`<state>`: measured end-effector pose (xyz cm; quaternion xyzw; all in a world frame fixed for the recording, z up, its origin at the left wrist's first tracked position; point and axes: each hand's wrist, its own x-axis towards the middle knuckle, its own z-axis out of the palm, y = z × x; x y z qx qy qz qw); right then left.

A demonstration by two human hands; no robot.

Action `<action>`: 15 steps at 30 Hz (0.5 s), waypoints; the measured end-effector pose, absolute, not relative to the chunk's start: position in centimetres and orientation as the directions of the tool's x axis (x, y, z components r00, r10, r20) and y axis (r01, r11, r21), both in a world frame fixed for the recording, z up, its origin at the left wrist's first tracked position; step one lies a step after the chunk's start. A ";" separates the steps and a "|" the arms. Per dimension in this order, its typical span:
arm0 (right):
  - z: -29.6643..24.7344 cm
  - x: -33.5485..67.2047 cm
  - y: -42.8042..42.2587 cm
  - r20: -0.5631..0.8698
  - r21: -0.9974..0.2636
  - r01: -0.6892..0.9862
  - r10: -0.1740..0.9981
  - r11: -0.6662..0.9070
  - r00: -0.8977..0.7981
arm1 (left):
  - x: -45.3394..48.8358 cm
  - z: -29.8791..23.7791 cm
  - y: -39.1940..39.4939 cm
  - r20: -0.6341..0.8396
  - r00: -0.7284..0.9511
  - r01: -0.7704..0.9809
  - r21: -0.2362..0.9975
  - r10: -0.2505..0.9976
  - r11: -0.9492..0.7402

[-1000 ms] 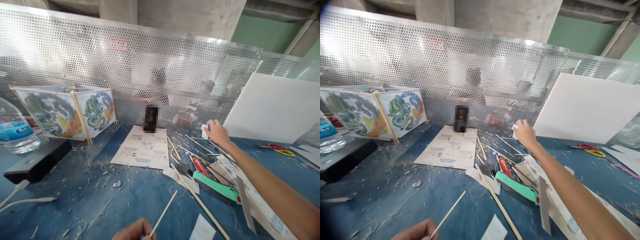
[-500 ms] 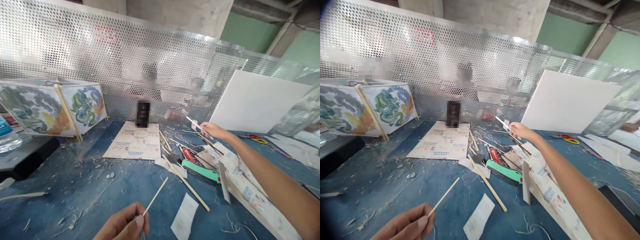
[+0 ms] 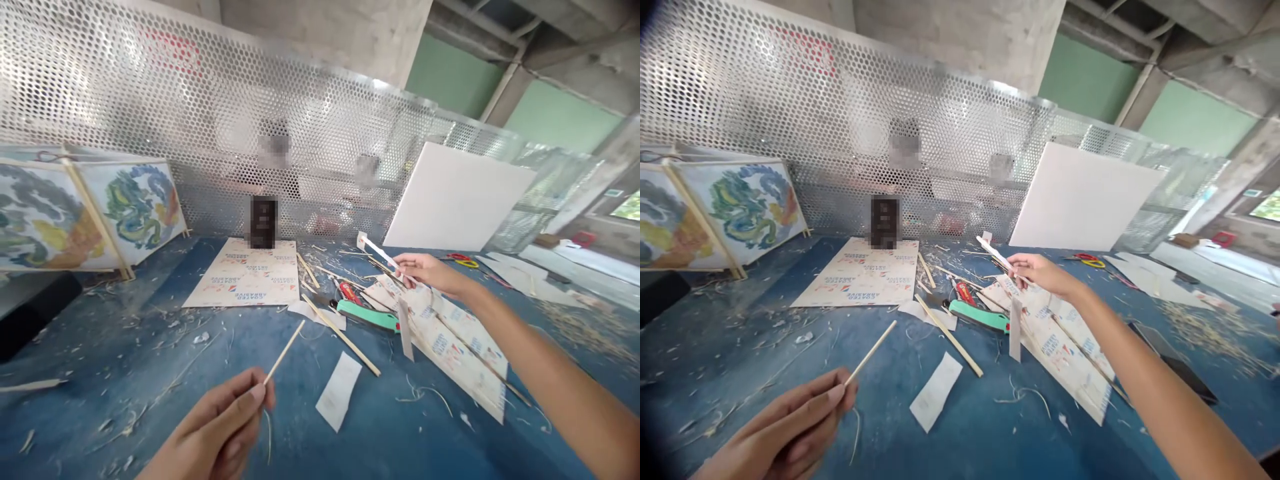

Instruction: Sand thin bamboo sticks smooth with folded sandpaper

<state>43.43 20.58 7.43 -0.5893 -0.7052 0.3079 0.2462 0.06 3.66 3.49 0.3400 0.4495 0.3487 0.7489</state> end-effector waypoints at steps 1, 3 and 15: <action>7.6 42.9 19.4 -0.017 -0.696 0.707 0.982 0.124 -0.189 | 0.0 3.5 3.8 -0.430 0.347 -0.225 0.824 0.833 0.520; 7.8 42.5 17.0 -0.023 -0.617 0.776 0.983 0.128 -0.181 | -0.2 3.4 4.1 -0.413 0.353 -0.247 0.825 0.840 0.509; 5.6 43.8 23.8 0.045 -0.227 0.974 0.999 0.007 0.003 | 0.0 2.7 5.0 -0.344 0.385 -0.307 0.827 0.856 0.471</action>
